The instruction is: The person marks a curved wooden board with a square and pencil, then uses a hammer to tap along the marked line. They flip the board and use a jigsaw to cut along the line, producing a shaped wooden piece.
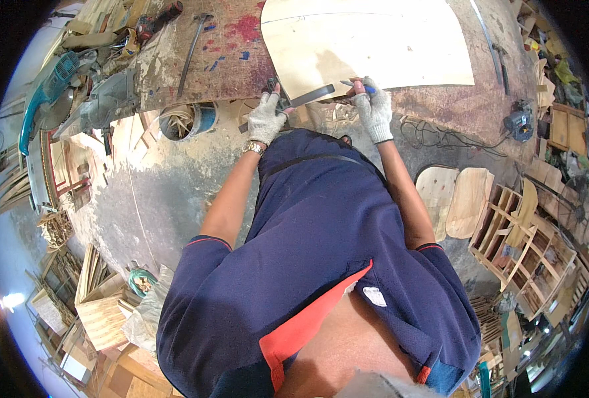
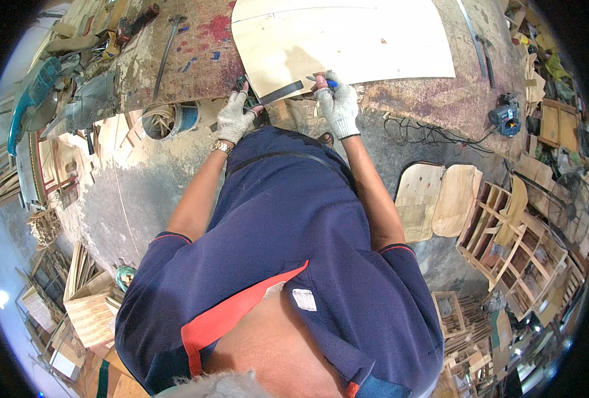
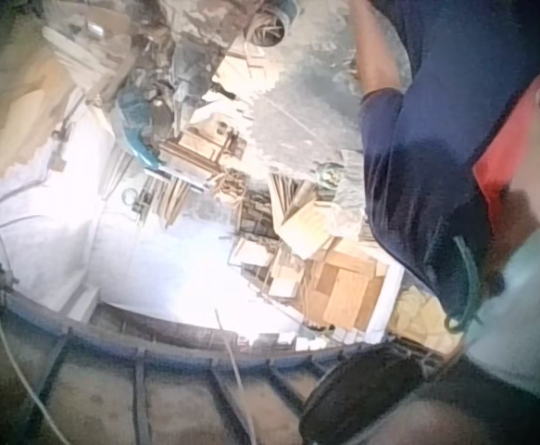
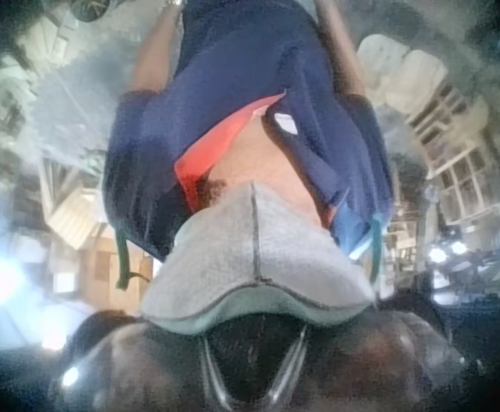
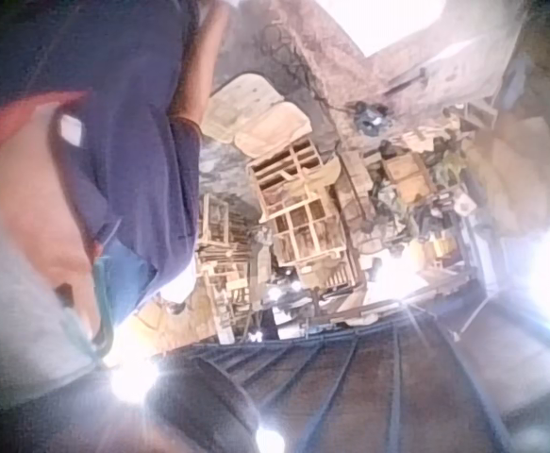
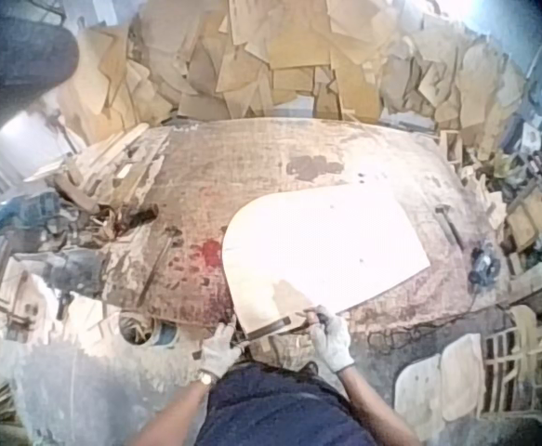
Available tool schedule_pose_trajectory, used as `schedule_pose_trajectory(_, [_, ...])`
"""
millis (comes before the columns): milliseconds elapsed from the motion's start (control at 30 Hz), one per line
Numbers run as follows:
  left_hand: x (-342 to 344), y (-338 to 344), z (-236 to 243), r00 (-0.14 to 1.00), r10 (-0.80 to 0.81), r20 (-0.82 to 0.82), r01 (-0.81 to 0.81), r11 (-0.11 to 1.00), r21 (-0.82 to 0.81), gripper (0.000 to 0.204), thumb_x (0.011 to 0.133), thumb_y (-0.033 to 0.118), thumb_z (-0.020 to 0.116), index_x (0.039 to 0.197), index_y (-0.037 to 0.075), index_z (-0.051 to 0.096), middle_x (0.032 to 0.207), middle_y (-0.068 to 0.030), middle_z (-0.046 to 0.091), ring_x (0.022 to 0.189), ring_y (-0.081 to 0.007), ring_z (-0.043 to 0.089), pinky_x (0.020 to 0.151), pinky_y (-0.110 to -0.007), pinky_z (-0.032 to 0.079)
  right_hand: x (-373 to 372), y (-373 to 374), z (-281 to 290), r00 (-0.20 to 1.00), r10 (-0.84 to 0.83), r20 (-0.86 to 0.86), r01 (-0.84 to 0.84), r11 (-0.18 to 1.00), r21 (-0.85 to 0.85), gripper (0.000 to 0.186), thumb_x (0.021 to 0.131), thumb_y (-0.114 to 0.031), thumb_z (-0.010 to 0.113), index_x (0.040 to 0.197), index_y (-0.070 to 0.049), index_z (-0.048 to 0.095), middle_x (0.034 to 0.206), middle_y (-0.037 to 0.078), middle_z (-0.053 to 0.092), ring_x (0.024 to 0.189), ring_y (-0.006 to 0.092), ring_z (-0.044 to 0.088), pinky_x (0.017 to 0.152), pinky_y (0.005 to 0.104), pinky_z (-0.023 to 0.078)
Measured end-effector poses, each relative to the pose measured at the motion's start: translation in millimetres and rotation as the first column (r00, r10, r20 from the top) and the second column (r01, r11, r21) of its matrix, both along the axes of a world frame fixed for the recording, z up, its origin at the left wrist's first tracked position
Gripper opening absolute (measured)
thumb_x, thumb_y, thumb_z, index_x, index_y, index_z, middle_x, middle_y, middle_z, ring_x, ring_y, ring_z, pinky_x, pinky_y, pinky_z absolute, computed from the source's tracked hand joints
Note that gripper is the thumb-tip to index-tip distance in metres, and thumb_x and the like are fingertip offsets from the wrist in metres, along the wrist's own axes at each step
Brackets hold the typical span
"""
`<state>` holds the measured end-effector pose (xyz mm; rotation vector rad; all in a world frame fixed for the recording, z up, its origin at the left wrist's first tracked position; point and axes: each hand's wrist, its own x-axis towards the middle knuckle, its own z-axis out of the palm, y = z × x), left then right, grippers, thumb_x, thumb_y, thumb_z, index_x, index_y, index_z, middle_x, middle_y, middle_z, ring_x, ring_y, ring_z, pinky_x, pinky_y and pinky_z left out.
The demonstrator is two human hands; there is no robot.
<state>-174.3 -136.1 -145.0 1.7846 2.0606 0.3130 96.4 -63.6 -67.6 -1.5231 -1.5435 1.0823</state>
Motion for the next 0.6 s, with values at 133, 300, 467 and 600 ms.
schedule_pose_trajectory(133, [3.1,-2.3,-5.1,1.000,0.013,0.019,-0.013,1.000,-0.020,0.077,0.089,0.052,0.070,0.153,0.017,0.045,0.120,-0.0159,0.058,0.095,-0.0380,0.068,0.078,-0.049,0.056,2.2,-0.6,2.2,0.999,0.034,0.014,-0.034,0.999,-0.001,0.043,0.105,-0.039,0.055,0.114,-0.001,0.072,0.081,0.007,0.075,0.075,0.0123,0.067,0.070,0.0291,0.053])
schedule_pose_trajectory(300, [0.8,-4.2,-13.4,1.000,0.004,-0.004,-0.004,0.991,0.132,0.076,0.083,0.050,0.077,0.149,0.020,0.053,0.117,-0.0156,0.059,0.099,-0.0364,0.067,0.079,-0.047,0.056,5.7,-0.1,1.5,0.998,0.058,0.035,-0.057,0.998,-0.013,0.040,0.105,-0.036,0.055,0.114,-0.001,0.071,0.082,0.007,0.075,0.076,0.0138,0.069,0.071,0.0299,0.053])
schedule_pose_trajectory(467, [1.2,-7.0,-15.7,1.000,-0.002,-0.024,0.005,0.992,0.130,0.071,0.084,0.053,0.075,0.147,0.025,0.055,0.129,-0.0177,0.057,0.093,-0.0402,0.069,0.076,-0.049,0.057,5.8,0.2,-3.1,1.000,0.022,-0.014,-0.022,0.999,0.023,0.030,0.103,-0.030,0.060,0.112,-0.004,0.073,0.077,0.008,0.074,0.071,0.0155,0.068,0.067,0.0315,0.052])
schedule_pose_trajectory(600, [7.8,-7.4,-17.7,0.997,0.048,-0.068,-0.036,0.985,0.172,0.068,0.084,0.055,0.075,0.143,0.025,0.060,0.130,-0.0175,0.059,0.090,-0.0396,0.070,0.074,-0.049,0.057,8.6,-0.7,-1.8,0.999,0.029,-0.014,-0.029,1.000,0.005,0.033,0.103,-0.032,0.059,0.112,-0.003,0.073,0.080,0.008,0.074,0.074,0.0154,0.069,0.069,0.0311,0.053])
